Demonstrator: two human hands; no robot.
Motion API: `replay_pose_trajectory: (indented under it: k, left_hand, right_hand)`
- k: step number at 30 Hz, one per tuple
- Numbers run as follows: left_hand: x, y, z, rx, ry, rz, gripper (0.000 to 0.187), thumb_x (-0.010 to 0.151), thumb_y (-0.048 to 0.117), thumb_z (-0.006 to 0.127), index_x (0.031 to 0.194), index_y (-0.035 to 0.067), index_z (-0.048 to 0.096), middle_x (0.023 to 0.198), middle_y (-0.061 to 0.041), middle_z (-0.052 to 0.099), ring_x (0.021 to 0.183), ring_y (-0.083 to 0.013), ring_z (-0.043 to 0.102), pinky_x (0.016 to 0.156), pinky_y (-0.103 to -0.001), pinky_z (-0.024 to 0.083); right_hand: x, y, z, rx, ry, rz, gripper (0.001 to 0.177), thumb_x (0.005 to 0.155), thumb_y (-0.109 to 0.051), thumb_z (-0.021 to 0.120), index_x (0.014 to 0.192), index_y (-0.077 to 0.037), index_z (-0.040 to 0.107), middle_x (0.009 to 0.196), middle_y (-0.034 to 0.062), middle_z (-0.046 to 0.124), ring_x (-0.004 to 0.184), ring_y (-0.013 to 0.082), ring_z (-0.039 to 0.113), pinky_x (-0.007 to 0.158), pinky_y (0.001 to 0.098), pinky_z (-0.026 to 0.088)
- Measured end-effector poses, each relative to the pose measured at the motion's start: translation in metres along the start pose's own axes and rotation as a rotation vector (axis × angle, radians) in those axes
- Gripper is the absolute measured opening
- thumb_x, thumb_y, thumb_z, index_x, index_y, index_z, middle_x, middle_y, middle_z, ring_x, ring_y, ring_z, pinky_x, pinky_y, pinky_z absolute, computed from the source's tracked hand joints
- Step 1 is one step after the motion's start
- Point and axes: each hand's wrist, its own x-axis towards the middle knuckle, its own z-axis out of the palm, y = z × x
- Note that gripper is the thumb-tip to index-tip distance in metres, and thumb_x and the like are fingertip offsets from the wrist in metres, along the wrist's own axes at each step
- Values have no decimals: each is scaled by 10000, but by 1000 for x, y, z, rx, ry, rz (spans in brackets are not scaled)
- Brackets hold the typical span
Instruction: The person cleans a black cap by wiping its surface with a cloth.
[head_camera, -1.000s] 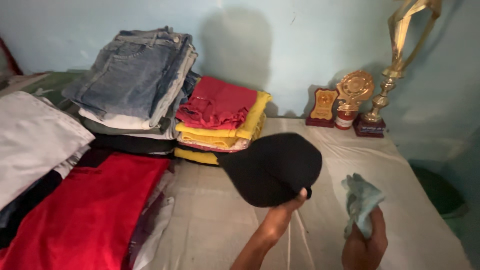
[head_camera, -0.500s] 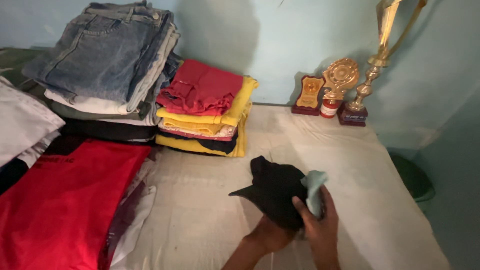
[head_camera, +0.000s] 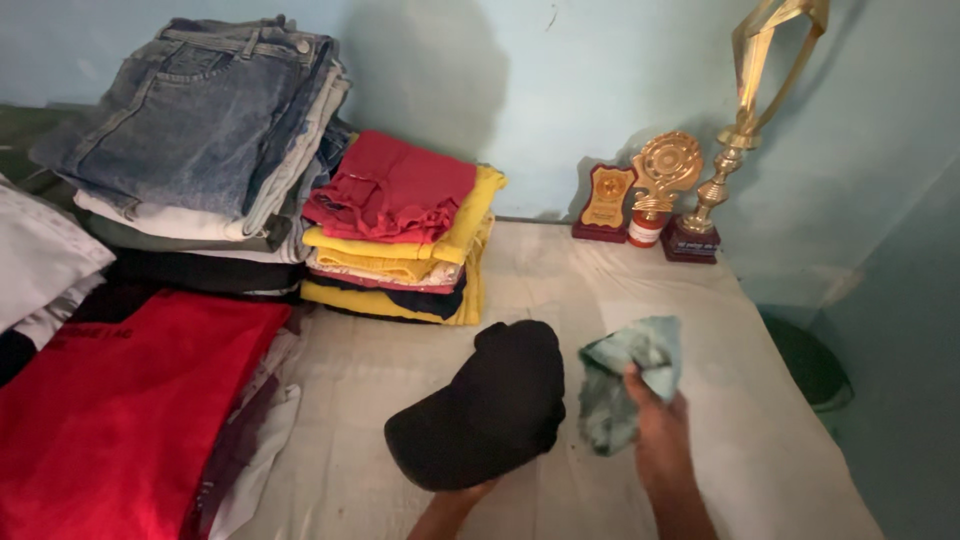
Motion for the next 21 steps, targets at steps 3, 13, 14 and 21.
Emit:
replay_pose_trajectory:
  k: [3, 13, 14, 21]
  left_hand:
    - [7, 5, 16, -129, -71, -32, 648, 862, 405, 514, 1434, 102, 539, 1436, -185, 574, 1327, -380, 537, 1112, -492, 417]
    - [33, 15, 57, -258, -204, -72, 830, 829, 625, 457, 1476, 106, 478, 1491, -190, 524, 1348, -405, 513, 1119, -538, 401]
    - [31, 13, 53, -271, -195, -86, 849, 825, 647, 452, 1480, 106, 472, 1496, -190, 519, 1350, -407, 511, 1119, -542, 400]
    - [-24, 44, 32, -531, -39, -69, 990, 802, 800, 412, 1510, 109, 430, 1534, -194, 484, 1365, -424, 494, 1124, -574, 389]
  right_hand:
    - [-17, 5, 33, -206, -71, 13, 530, 809, -272, 814, 1245, 0, 687, 1097, 98, 734, 982, 193, 665, 868, 368, 510]
    - [21, 13, -1, -576, -230, -769, 410, 801, -16, 791, 1205, -41, 727, 1138, 104, 728, 1067, 248, 681, 981, 356, 491]
    - [24, 11, -6, -713, -348, -1118, 338, 852, 30, 740, 1167, -94, 736, 1145, 73, 721, 1098, 241, 685, 1007, 341, 489]
    - [82, -19, 11, 7, -310, -223, 467, 742, 50, 771, 1181, -42, 643, 1031, 4, 679, 977, 168, 647, 878, 313, 495]
